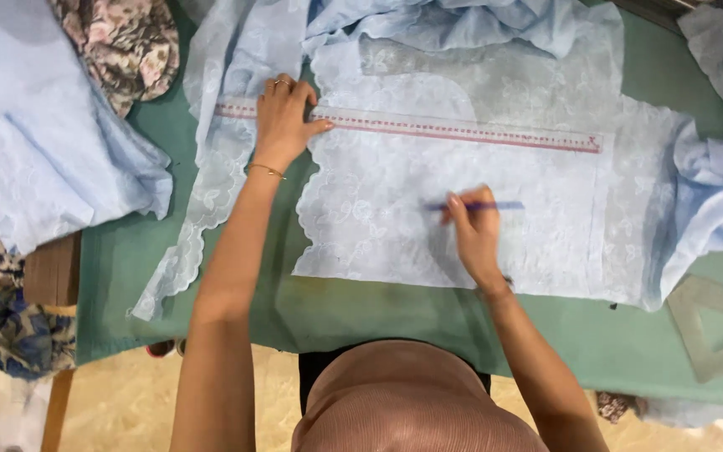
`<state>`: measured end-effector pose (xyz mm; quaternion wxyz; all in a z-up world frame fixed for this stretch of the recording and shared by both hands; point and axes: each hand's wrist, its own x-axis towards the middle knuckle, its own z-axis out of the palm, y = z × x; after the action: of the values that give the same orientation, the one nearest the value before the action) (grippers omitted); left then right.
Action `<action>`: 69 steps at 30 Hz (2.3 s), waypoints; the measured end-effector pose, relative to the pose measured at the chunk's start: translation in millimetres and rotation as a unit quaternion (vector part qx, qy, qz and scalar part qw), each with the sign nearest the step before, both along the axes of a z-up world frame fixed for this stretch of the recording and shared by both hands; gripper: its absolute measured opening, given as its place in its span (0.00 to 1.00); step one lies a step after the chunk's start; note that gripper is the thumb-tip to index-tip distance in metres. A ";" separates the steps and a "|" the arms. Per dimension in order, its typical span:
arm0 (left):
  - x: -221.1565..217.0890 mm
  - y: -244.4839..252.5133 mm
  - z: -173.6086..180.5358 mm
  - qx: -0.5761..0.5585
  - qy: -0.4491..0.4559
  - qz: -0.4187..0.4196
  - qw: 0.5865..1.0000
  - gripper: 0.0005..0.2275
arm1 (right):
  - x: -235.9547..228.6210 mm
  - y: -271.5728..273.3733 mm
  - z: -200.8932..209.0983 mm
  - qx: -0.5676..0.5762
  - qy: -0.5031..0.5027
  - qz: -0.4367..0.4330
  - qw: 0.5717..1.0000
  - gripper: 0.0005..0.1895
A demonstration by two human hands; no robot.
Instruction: The person lays out a piece of light blue lace fabric on a green work table. Using a long ruler and a blue pen, they measure and mark straight lines and points on the fabric to prepare for cutting.
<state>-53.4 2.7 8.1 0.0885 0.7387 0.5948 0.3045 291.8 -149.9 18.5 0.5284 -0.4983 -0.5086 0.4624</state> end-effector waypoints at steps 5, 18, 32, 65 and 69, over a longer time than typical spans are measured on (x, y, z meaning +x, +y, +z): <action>-12.6 15.9 0.6 0.028 0.050 -0.107 0.993 0.20 | 74.1 -94.5 9.2 -0.026 -0.011 -0.127 0.992 0.08; 52.5 -45.1 41.2 -0.248 -0.223 -0.130 0.934 0.06 | 85.9 -187.0 48.4 -0.024 -0.048 -0.304 0.951 0.12; 332.1 -226.3 17.3 -0.503 -0.297 -0.354 0.730 0.07 | 86.9 -227.2 34.4 -0.127 -0.256 -0.343 0.895 0.21; 363.6 -86.6 0.9 -0.027 0.132 -0.319 0.938 0.31 | 125.0 -276.6 -2.3 -0.038 -0.433 -0.288 0.853 0.17; 365.0 -84.4 -9.1 -0.071 0.125 -0.316 0.938 0.35 | 117.3 -270.0 7.7 -0.052 -0.437 -0.307 0.844 0.17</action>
<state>311.6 -81.8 -0.9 0.1573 0.9127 0.3567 0.1226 409.2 -419.9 26.1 0.3399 -0.8063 -0.4826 0.0371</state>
